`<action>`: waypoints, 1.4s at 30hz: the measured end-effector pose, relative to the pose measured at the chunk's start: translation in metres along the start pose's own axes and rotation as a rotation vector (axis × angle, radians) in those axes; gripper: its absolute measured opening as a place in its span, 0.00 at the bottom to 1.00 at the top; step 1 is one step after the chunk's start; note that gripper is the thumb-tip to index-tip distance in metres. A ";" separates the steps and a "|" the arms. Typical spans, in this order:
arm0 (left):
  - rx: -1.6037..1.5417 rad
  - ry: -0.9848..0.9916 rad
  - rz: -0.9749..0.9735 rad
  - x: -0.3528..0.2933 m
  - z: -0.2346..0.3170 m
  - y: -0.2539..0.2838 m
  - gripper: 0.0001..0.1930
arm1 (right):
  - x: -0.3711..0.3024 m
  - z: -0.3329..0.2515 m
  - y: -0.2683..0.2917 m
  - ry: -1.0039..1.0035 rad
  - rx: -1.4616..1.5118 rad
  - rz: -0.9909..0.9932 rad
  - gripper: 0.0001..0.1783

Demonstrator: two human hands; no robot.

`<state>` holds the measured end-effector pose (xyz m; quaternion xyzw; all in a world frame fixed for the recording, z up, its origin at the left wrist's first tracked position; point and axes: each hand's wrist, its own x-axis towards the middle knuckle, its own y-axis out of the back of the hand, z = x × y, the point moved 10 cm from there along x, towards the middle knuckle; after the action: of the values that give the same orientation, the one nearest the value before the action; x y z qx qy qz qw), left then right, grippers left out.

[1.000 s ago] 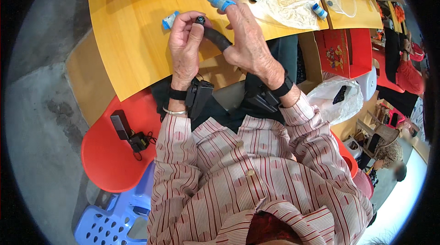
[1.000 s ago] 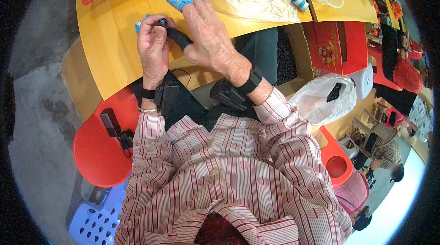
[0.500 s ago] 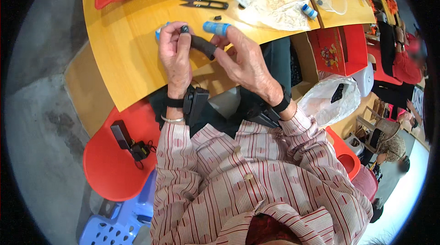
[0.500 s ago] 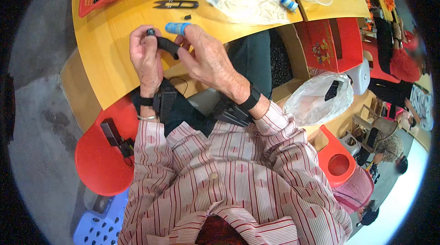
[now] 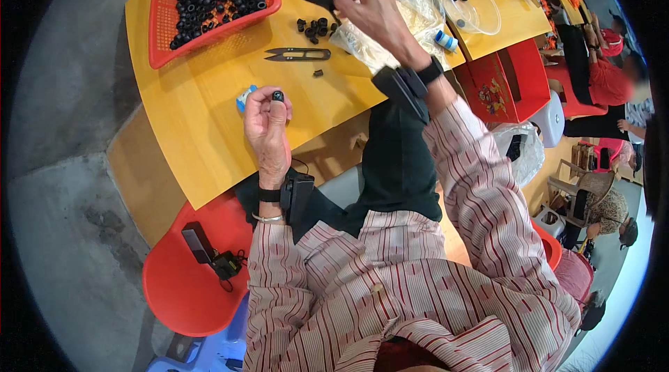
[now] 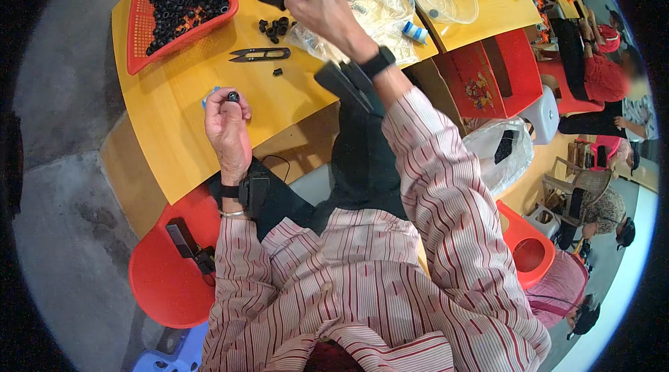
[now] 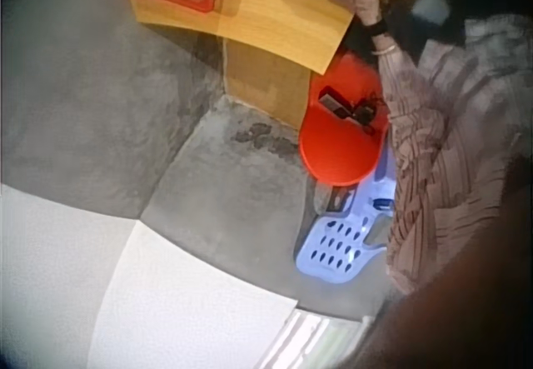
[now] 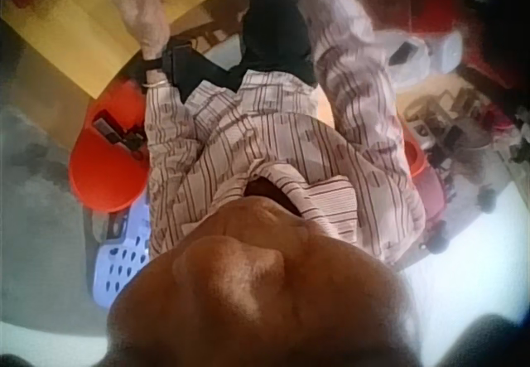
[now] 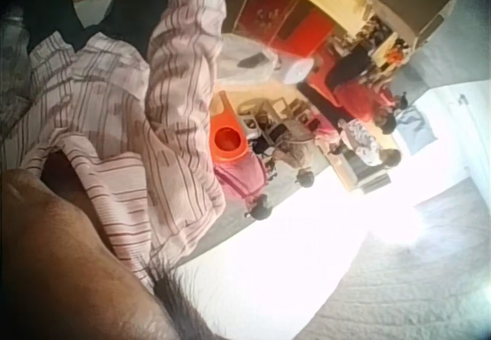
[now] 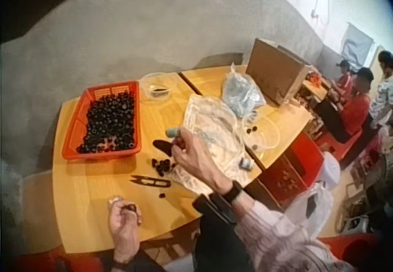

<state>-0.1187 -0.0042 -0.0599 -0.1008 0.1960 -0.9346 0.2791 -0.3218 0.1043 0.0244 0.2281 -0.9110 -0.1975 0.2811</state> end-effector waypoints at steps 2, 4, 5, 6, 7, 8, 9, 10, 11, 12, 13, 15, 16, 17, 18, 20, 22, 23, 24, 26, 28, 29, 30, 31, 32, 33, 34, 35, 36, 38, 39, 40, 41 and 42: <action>0.001 -0.032 -0.008 0.000 0.006 0.000 0.09 | 0.012 0.004 -0.008 0.005 -0.019 -0.009 0.12; -0.012 -0.024 -0.004 0.001 0.005 -0.005 0.09 | 0.015 0.004 -0.012 0.085 0.032 -0.082 0.12; -0.026 -0.024 -0.002 0.003 0.005 -0.007 0.09 | 0.009 -0.007 -0.005 0.331 -0.175 0.016 0.18; -0.023 -0.015 0.013 0.003 0.005 -0.004 0.09 | 0.002 -0.017 -0.004 0.323 -0.166 0.001 0.18; -0.009 -0.024 0.011 0.002 0.007 0.001 0.09 | -0.004 -0.035 -0.007 0.267 -0.212 -0.058 0.19; -0.002 -0.030 -0.002 0.002 0.009 0.001 0.09 | -0.011 -0.043 -0.010 0.208 -0.269 -0.113 0.20; -0.018 -0.006 -0.006 0.003 0.006 -0.004 0.09 | -0.024 -0.063 0.001 0.387 -0.271 0.055 0.08; -0.020 0.004 0.001 0.002 0.004 -0.003 0.09 | -0.037 -0.067 -0.001 0.379 -0.269 0.045 0.08; -0.006 0.017 0.006 0.002 0.000 -0.001 0.09 | -0.053 -0.075 -0.011 0.388 -0.238 -0.059 0.08; 0.010 0.025 0.009 0.002 0.000 0.001 0.09 | -0.063 -0.080 -0.021 0.400 -0.204 -0.158 0.08; 0.011 0.028 0.013 0.002 0.000 0.002 0.09 | -0.069 -0.076 -0.024 0.398 -0.201 -0.161 0.08; -0.010 0.015 -0.036 0.002 0.001 0.000 0.11 | -0.082 -0.059 -0.038 0.332 -0.217 -0.236 0.10; -0.007 0.015 -0.030 0.002 0.000 0.002 0.11 | -0.086 -0.056 -0.041 0.333 -0.211 -0.240 0.10; -0.018 0.018 -0.049 0.001 -0.001 0.002 0.11 | -0.089 -0.051 -0.043 0.313 -0.237 -0.239 0.10; -0.032 0.023 -0.070 0.001 -0.001 0.000 0.12 | -0.090 -0.048 -0.044 0.290 -0.265 -0.238 0.10; -0.020 0.034 -0.063 -0.001 -0.005 -0.003 0.12 | -0.094 -0.047 -0.045 0.279 -0.310 -0.267 0.11; -0.004 0.041 -0.054 -0.002 -0.001 -0.005 0.13 | -0.094 -0.046 -0.051 0.274 -0.352 -0.294 0.13; 0.008 0.034 -0.062 -0.002 0.002 -0.006 0.13 | -0.094 -0.044 -0.053 0.277 -0.360 -0.281 0.13; 0.016 0.030 -0.076 -0.002 0.002 -0.008 0.12 | -0.094 -0.041 -0.053 0.276 -0.375 -0.267 0.13; 0.007 0.028 -0.094 -0.001 0.000 -0.010 0.11 | -0.094 -0.037 -0.053 0.264 -0.381 -0.266 0.13; -0.002 0.024 -0.105 -0.001 0.002 -0.011 0.10 | -0.094 -0.036 -0.057 0.256 -0.383 -0.271 0.13; -0.008 0.029 -0.096 -0.001 0.003 -0.010 0.10 | -0.093 -0.037 -0.057 0.260 -0.379 -0.253 0.13; -0.014 0.032 -0.088 -0.001 0.003 -0.010 0.10 | -0.094 -0.037 -0.057 0.264 -0.375 -0.233 0.13; -0.015 0.033 -0.089 -0.001 0.002 -0.010 0.10 | -0.094 -0.035 -0.058 0.263 -0.377 -0.232 0.13; -0.007 0.029 -0.084 -0.002 0.002 -0.009 0.10 | -0.095 -0.035 -0.058 0.276 -0.380 -0.221 0.13; 0.001 0.023 -0.077 -0.002 0.002 -0.007 0.11 | -0.095 -0.036 -0.058 0.290 -0.381 -0.209 0.12; 0.000 0.024 -0.077 -0.002 0.002 -0.008 0.11 | -0.095 -0.036 -0.057 0.290 -0.382 -0.210 0.12; -0.008 0.022 -0.076 -0.001 0.001 -0.008 0.11 | -0.096 -0.037 -0.056 0.287 -0.389 -0.203 0.12; -0.016 0.020 -0.075 -0.001 0.001 -0.008 0.11 | -0.096 -0.038 -0.055 0.284 -0.394 -0.196 0.12; -0.013 0.025 -0.066 -0.001 0.001 -0.006 0.11 | -0.096 -0.041 -0.051 0.281 -0.397 -0.184 0.13; -0.010 0.031 -0.059 -0.001 0.000 -0.006 0.11 | -0.096 -0.041 -0.048 0.279 -0.401 -0.172 0.13; -0.012 0.032 -0.059 -0.002 0.000 -0.006 0.11 | -0.098 -0.041 -0.045 0.278 -0.402 -0.173 0.13; 0.003 0.028 -0.060 -0.002 0.000 -0.006 0.11 | -0.099 -0.039 -0.044 0.274 -0.410 -0.184 0.13; 0.019 0.024 -0.062 -0.001 0.000 -0.006 0.11 | -0.099 -0.038 -0.043 0.269 -0.417 -0.193 0.14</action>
<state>-0.1204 0.0010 -0.0575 -0.0930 0.1870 -0.9458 0.2485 -0.2126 0.1127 -0.0097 0.2753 -0.7791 -0.3748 0.4204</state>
